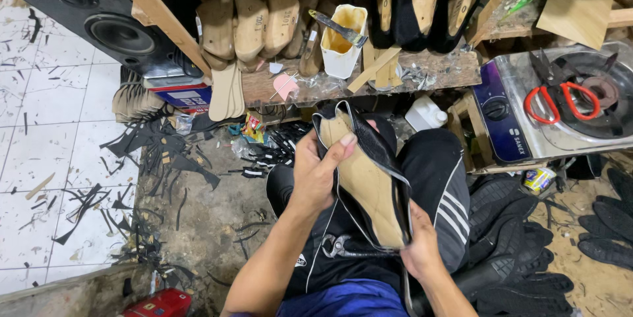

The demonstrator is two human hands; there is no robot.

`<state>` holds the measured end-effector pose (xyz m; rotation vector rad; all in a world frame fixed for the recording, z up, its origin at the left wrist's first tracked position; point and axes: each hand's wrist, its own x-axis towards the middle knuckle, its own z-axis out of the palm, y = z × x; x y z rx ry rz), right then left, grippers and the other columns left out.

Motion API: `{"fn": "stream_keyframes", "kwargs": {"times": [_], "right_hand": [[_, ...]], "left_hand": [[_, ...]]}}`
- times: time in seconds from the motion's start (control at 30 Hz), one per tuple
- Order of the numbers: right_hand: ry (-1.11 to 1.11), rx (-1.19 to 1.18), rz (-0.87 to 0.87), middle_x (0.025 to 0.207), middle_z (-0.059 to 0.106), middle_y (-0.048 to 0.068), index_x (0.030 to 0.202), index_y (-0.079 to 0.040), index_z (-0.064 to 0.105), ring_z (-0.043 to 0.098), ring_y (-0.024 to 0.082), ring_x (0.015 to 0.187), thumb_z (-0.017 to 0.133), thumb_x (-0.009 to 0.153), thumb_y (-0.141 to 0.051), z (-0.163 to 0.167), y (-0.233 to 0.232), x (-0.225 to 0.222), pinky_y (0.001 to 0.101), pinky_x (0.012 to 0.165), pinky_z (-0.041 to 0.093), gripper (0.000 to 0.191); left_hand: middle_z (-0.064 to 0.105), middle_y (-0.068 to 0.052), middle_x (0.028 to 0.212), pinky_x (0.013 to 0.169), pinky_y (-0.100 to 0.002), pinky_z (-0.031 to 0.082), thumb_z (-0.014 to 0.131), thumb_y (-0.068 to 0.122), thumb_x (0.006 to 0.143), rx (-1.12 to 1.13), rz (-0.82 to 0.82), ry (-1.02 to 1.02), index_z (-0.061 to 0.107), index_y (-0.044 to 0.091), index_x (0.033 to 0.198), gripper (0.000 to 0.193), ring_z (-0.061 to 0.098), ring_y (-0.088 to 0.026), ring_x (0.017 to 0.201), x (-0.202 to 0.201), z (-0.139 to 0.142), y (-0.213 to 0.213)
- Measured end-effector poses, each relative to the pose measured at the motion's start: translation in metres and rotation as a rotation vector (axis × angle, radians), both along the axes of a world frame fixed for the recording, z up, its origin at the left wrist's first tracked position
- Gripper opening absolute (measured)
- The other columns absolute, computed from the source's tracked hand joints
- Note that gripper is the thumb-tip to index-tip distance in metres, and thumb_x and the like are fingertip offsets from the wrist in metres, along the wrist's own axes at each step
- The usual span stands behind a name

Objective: The person sits on the floor of a shoe workshop and hammers a black shoe upper stretched over a wooden last, working the edges with a hammer and pincers. They then pull the last out of the shoe, set it on the shelf, and press and hammer the sole of the finished shoe.

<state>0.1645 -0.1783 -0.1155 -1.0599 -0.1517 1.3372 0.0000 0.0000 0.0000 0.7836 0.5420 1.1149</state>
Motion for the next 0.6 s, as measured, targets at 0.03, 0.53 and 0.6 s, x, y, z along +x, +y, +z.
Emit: {"fn": "stream_keyframes", "kwargs": {"times": [0.03,0.53,0.6], "right_hand": [[-0.345,-0.070,0.109,0.114,0.075,0.015,0.130,-0.004,0.065,0.069,0.031,0.103,0.056,0.102,-0.027,0.009,0.001,-0.003,0.0435,0.092,0.054,0.038],[-1.277,0.035,0.817,0.094,0.062,0.011,0.100,-0.007,0.064,0.067,0.029,0.089,0.076,0.085,-0.021,0.088,0.006,-0.038,0.0386,0.078,0.051,0.024],[-1.131,0.144,0.644,0.092,0.062,0.012,0.096,-0.002,0.062,0.067,0.026,0.088,0.076,0.087,-0.017,0.084,0.002,-0.028,0.0355,0.081,0.053,0.022]], "left_hand": [[0.072,-0.014,0.122,0.098,-0.031,0.055,0.074,0.004,0.097,0.081,0.002,0.048,0.066,-0.005,0.126,0.032,0.069,-0.017,0.108,-0.004,0.009,0.001],[0.071,-0.007,0.116,0.098,-0.029,0.053,0.081,0.008,0.086,0.406,0.147,0.401,0.055,-0.003,0.134,0.056,0.066,-0.011,0.106,0.017,0.025,0.013],[0.073,-0.007,0.116,0.099,-0.029,0.054,0.078,0.009,0.091,0.384,0.159,0.389,0.058,-0.003,0.135,0.050,0.068,-0.012,0.106,0.021,0.025,0.010]]}}
